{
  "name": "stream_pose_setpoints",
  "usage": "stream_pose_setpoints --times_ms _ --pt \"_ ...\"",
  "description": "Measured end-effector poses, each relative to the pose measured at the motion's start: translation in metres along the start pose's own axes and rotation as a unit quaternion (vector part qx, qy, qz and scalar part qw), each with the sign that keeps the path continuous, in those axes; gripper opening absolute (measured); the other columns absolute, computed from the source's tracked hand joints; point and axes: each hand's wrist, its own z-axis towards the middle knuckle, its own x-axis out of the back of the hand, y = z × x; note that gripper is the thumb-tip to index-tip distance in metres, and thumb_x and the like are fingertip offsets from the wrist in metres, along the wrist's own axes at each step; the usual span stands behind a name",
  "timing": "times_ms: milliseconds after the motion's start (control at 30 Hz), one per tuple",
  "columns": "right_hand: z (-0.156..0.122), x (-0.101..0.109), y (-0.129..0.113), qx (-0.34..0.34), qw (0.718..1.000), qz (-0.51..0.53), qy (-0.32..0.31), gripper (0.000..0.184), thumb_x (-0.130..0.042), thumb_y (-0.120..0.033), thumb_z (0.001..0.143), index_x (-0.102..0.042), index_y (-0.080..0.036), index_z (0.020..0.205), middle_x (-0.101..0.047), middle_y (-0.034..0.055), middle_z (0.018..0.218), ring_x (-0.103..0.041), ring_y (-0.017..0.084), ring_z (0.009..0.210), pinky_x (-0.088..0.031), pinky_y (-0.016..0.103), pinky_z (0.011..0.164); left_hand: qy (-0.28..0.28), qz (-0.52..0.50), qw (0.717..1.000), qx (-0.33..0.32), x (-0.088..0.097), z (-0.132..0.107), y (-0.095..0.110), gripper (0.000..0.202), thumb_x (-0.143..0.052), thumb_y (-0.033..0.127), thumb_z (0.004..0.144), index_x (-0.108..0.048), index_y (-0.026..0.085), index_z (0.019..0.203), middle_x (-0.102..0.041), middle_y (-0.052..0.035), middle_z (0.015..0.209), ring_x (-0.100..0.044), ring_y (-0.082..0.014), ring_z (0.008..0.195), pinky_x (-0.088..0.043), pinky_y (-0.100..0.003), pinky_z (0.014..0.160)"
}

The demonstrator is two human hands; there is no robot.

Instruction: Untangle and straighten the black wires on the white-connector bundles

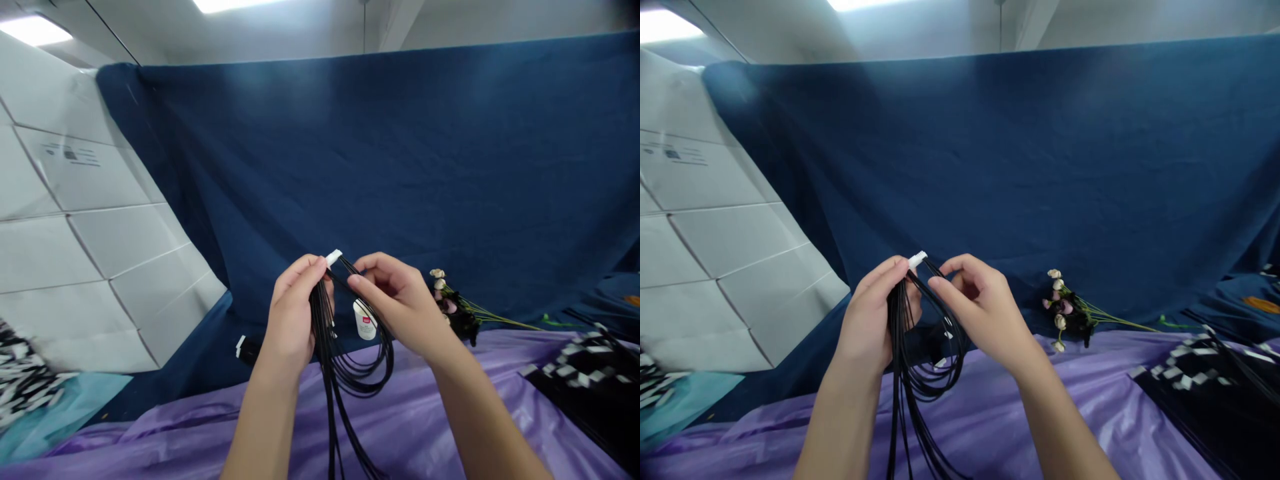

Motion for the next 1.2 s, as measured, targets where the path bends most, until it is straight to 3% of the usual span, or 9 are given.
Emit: stream_pose_setpoints --times_ms 67,167,267,400,533,733,867,1033,1200 --pt "0.002 -0.003 0.006 0.104 0.983 -0.134 0.073 0.023 -0.068 -0.038 0.091 -0.062 -0.02 0.103 -0.05 -0.0053 0.067 -0.042 0.007 0.054 -0.034 0.021 0.051 0.018 -0.016 1.0 0.007 -0.001 0.001 -0.001 0.029 -0.07 0.032 0.079 -0.048 0.017 0.067 -0.043 0.0061 0.051 -0.036 -0.0044 0.038 -0.03 -0.014 0.036" --pt "0.001 -0.008 0.013 0.233 0.906 -0.306 0.178 0.013 -0.066 -0.03 0.093 -0.061 -0.019 0.092 -0.054 -0.0026 0.073 -0.044 0.008 0.059 -0.034 0.022 0.057 0.035 -0.032 0.999 0.002 -0.002 0.003 -0.003 0.031 -0.07 0.03 0.079 -0.045 0.018 0.066 -0.041 0.0065 0.052 -0.037 -0.0047 0.039 -0.031 -0.014 0.036" --pt "-0.003 -0.014 0.012 0.236 0.87 -0.382 0.202 0.026 -0.063 -0.03 0.095 -0.052 -0.019 0.074 -0.049 -0.0035 0.064 -0.038 0.008 0.055 -0.027 0.023 0.053 0.049 -0.035 0.998 -0.015 -0.002 0.003 -0.004 0.031 -0.068 0.031 0.082 -0.044 0.018 0.066 -0.04 0.0068 0.052 -0.034 -0.0047 0.039 -0.03 -0.015 0.037" --pt "-0.008 -0.017 0.001 0.093 0.928 -0.349 0.093 0.029 -0.066 -0.039 0.09 -0.052 -0.02 0.074 -0.047 -0.0044 0.057 -0.036 0.009 0.052 -0.025 0.023 0.052 0.077 -0.006 0.995 -0.062 0.0 0.005 -0.006 0.03 -0.065 0.032 0.085 -0.045 0.018 0.067 -0.04 0.0062 0.053 -0.035 -0.0052 0.042 -0.029 -0.015 0.039" --pt "-0.009 -0.014 -0.01 -0.035 0.986 -0.156 -0.041 0.034 -0.067 -0.04 0.088 -0.051 -0.018 0.068 -0.046 -0.0038 0.058 -0.038 0.008 0.054 -0.028 0.021 0.05 0.091 0.044 0.988 -0.113 0.005 0.008 -0.008 0.029 -0.064 0.035 0.087 -0.049 0.018 0.069 -0.044 0.005 0.056 -0.039 -0.006 0.045 -0.031 -0.016 0.042" --pt "-0.008 -0.008 -0.009 -0.135 0.973 0.03 -0.187 0.036 -0.072 -0.048 0.085 -0.058 -0.016 0.073 -0.059 -0.0007 0.062 -0.05 0.01 0.055 -0.038 0.021 0.053 0.089 0.07 0.984 -0.14 0.007 0.008 -0.01 0.028 -0.064 0.036 0.088 -0.052 0.018 0.07 -0.047 0.0042 0.057 -0.042 -0.0062 0.048 -0.032 -0.016 0.044" --pt "-0.01 -0.008 -0.01 -0.11 0.976 -0.044 -0.182 0.047 -0.057 -0.056 0.094 -0.063 -0.015 0.072 -0.063 0.002 0.068 -0.054 0.012 0.063 -0.039 0.024 0.059 0.074 0.067 0.986 -0.132 0.008 0.008 -0.009 0.028 -0.064 0.037 0.089 -0.053 0.018 0.073 -0.049 0.0043 0.059 -0.044 -0.0064 0.049 -0.035 -0.016 0.046" --pt "-0.014 -0.007 -0.016 -0.083 0.974 -0.149 -0.149 0.055 -0.043 -0.061 0.099 -0.057 -0.016 0.07 -0.038 -0.0037 0.061 -0.032 0.009 0.058 -0.025 0.025 0.052 0.047 0.086 0.987 -0.13 0.012 0.008 -0.006 0.028 -0.065 0.037 0.09 -0.054 0.018 0.073 -0.052 0.0031 0.065 -0.048 -0.0073 0.054 -0.04 -0.017 0.051" --pt "-0.014 -0.005 -0.019 -0.079 0.974 -0.155 -0.147 0.042 -0.06 -0.054 0.093 -0.054 -0.018 0.071 -0.045 -0.0044 0.064 -0.036 0.009 0.059 -0.027 0.024 0.052 0.036 0.137 0.983 -0.115 0.015 0.007 -0.006 0.031 -0.063 0.043 0.091 -0.056 0.018 0.073 -0.054 0.0011 0.067 -0.05 -0.0095 0.057 -0.041 -0.019 0.053"
